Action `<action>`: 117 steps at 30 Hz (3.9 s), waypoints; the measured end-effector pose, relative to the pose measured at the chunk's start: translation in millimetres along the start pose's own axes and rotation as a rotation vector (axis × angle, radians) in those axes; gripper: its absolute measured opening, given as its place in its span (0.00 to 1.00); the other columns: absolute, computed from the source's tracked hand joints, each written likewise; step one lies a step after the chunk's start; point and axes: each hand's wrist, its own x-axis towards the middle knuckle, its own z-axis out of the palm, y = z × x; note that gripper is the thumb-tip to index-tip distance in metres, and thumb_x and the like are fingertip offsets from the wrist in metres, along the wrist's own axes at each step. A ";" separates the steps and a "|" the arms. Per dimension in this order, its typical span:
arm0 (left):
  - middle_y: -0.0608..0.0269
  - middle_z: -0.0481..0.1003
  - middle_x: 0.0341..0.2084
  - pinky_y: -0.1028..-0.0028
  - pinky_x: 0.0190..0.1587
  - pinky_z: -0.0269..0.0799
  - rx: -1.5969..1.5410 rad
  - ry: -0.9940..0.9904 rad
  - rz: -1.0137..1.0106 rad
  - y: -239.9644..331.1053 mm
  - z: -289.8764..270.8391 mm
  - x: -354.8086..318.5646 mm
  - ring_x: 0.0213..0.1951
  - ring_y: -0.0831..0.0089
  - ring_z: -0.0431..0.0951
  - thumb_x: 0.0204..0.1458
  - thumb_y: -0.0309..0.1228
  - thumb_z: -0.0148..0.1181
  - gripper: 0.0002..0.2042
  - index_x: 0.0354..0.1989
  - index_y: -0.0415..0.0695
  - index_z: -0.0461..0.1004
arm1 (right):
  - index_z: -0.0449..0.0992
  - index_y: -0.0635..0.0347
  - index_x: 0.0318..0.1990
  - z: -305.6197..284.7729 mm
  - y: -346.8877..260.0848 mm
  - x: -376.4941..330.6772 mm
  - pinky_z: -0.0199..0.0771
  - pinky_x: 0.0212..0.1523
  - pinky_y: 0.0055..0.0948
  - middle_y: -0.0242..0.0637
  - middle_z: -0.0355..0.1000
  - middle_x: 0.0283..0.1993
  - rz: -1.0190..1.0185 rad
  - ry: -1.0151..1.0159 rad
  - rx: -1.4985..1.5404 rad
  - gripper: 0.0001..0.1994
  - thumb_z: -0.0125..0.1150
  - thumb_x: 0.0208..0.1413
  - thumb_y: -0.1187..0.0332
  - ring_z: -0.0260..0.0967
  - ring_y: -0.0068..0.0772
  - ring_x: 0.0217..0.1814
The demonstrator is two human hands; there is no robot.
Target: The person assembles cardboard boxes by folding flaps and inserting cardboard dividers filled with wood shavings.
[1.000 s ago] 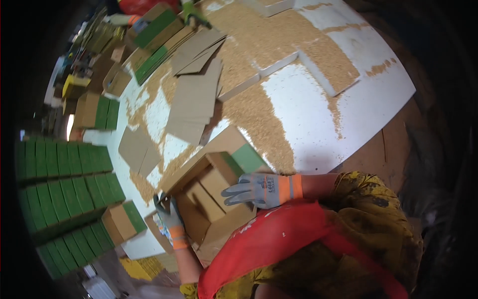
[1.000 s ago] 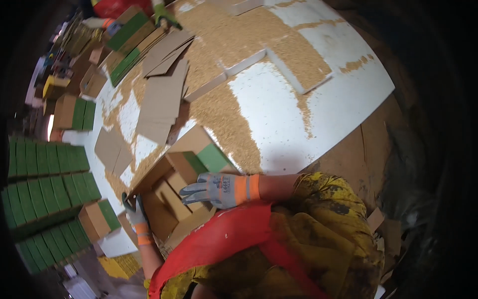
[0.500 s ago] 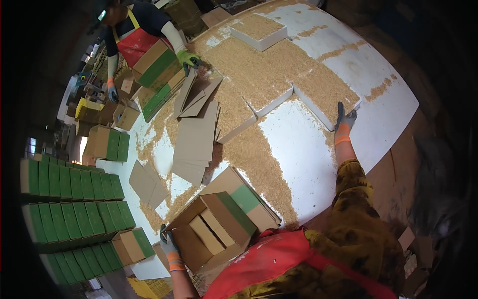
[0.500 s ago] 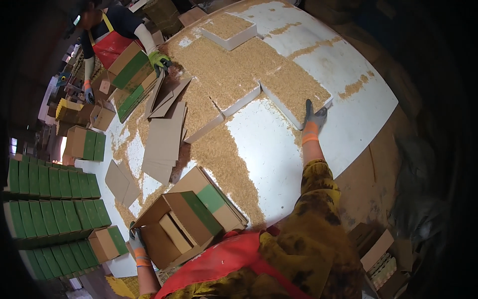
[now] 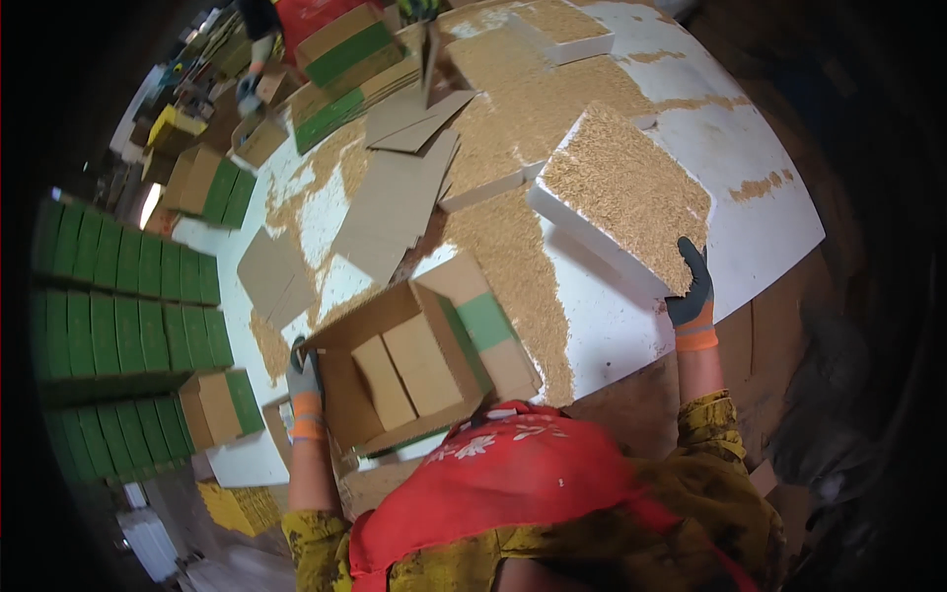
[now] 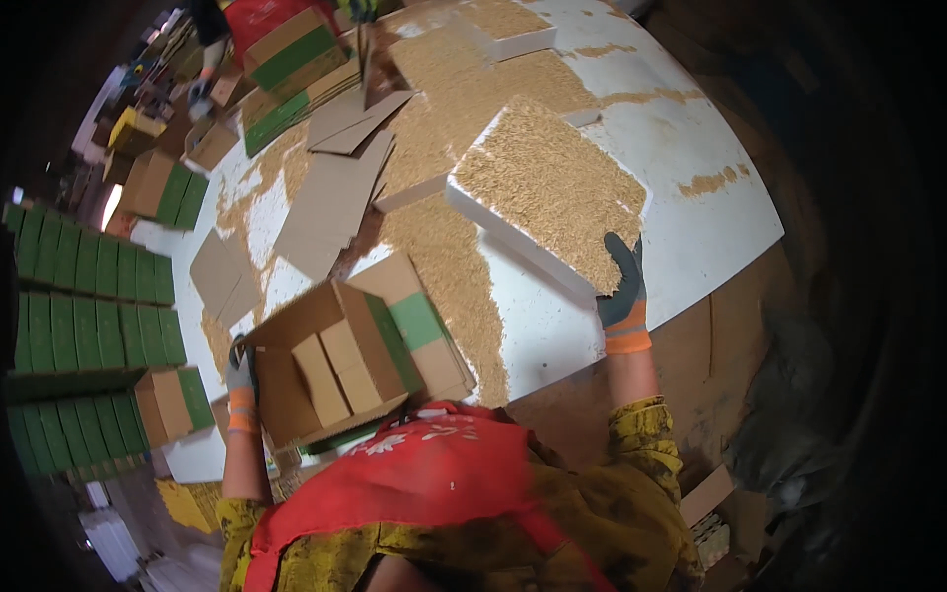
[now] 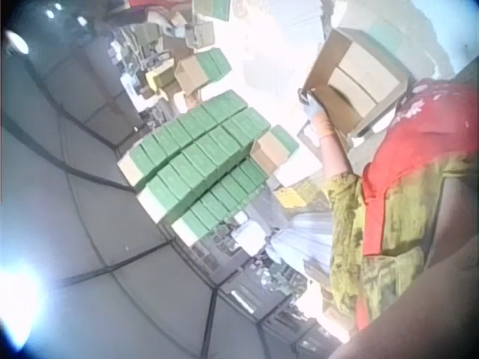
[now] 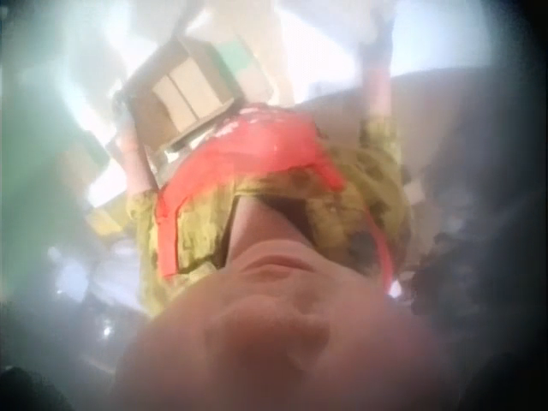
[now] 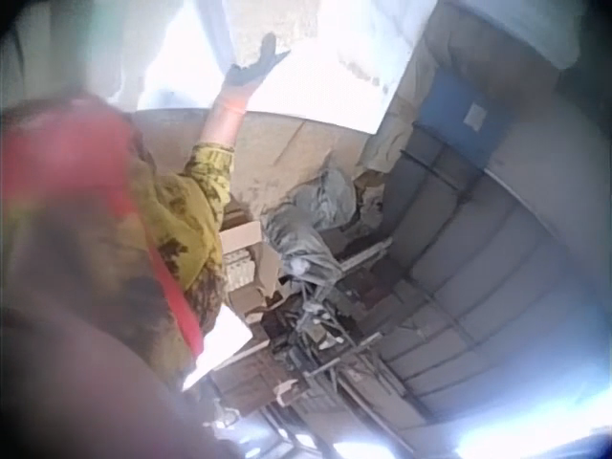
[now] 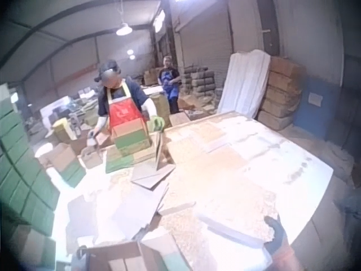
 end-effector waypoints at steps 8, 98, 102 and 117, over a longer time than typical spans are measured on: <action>0.55 0.75 0.49 0.73 0.51 0.68 -0.268 0.042 0.055 3.0 19.1 -1.5 0.49 0.68 0.75 0.60 0.43 0.54 0.26 0.61 0.38 0.66 | 0.60 0.70 0.65 146.2 -3.1 -110.6 0.67 0.61 0.32 0.50 0.56 0.68 0.002 -0.560 -0.441 0.28 0.52 0.55 0.73 0.62 0.39 0.65; 0.54 0.66 0.60 0.74 0.63 0.59 -0.791 -0.178 0.137 3.6 -25.1 -119.6 0.61 0.70 0.65 0.62 0.45 0.52 0.30 0.65 0.35 0.59 | 0.71 0.56 0.58 245.5 85.4 -150.4 0.67 0.61 0.32 0.44 0.71 0.57 -0.131 -0.991 -0.983 0.22 0.50 0.55 0.78 0.68 0.43 0.60; 0.49 0.59 0.64 0.73 0.64 0.57 -0.940 -0.246 -0.420 -44.5 14.1 -107.8 0.63 0.67 0.61 0.49 0.52 0.66 0.47 0.68 0.32 0.51 | 0.51 0.57 0.71 196.6 100.6 -99.0 0.61 0.65 0.37 0.40 0.60 0.68 0.361 -0.690 -0.622 0.38 0.61 0.53 0.74 0.56 0.36 0.70; 0.44 0.65 0.60 0.66 0.62 0.64 -0.479 0.026 -0.094 -4.0 17.7 -133.7 0.61 0.56 0.67 0.46 0.50 0.68 0.46 0.67 0.34 0.53 | 0.60 0.62 0.65 185.1 174.9 -130.2 0.70 0.57 0.32 0.38 0.67 0.59 0.694 -0.799 -0.316 0.29 0.57 0.60 0.57 0.68 0.34 0.57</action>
